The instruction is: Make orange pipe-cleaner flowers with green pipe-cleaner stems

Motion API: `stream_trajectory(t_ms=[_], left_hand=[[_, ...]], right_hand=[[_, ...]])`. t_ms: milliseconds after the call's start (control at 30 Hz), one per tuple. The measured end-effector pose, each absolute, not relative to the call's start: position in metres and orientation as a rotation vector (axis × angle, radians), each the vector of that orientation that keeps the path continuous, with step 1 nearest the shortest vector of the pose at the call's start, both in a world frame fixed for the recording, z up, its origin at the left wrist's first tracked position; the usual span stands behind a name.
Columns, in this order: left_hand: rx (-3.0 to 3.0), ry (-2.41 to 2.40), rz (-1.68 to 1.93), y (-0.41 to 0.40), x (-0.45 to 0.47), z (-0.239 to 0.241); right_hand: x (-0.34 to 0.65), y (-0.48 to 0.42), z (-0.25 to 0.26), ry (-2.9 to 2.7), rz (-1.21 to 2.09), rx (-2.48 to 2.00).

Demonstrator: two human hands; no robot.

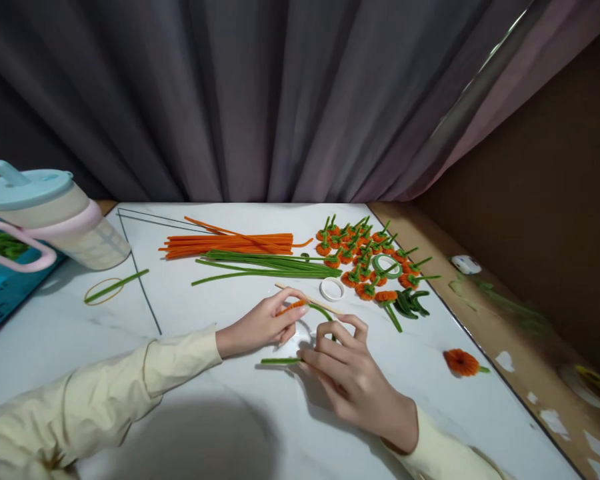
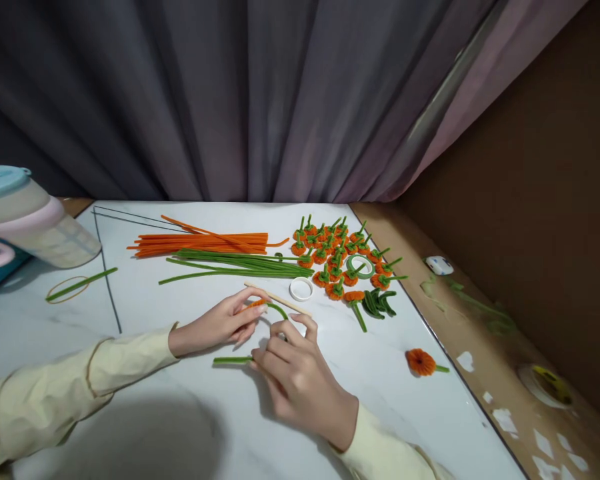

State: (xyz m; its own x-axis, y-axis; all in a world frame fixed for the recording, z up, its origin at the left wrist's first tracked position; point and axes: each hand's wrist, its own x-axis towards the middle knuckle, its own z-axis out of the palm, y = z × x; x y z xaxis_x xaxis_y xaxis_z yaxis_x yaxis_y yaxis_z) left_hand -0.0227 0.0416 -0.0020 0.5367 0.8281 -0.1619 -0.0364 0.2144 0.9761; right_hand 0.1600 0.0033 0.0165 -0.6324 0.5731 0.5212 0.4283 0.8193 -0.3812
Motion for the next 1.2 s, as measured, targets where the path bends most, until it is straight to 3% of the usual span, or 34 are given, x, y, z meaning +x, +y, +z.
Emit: stream_trajectory(t_ms=[433,1200], left_hand=[[0.641,0.627,0.65,0.043,-0.02,0.0],[0.276,0.66,0.903,0.042,-0.009,0.004]], right_hand=[[0.155,-0.001,0.009,-2.352,0.016,-0.681],[0.145,-0.008,0.005,-2.376,-0.323,-0.584]])
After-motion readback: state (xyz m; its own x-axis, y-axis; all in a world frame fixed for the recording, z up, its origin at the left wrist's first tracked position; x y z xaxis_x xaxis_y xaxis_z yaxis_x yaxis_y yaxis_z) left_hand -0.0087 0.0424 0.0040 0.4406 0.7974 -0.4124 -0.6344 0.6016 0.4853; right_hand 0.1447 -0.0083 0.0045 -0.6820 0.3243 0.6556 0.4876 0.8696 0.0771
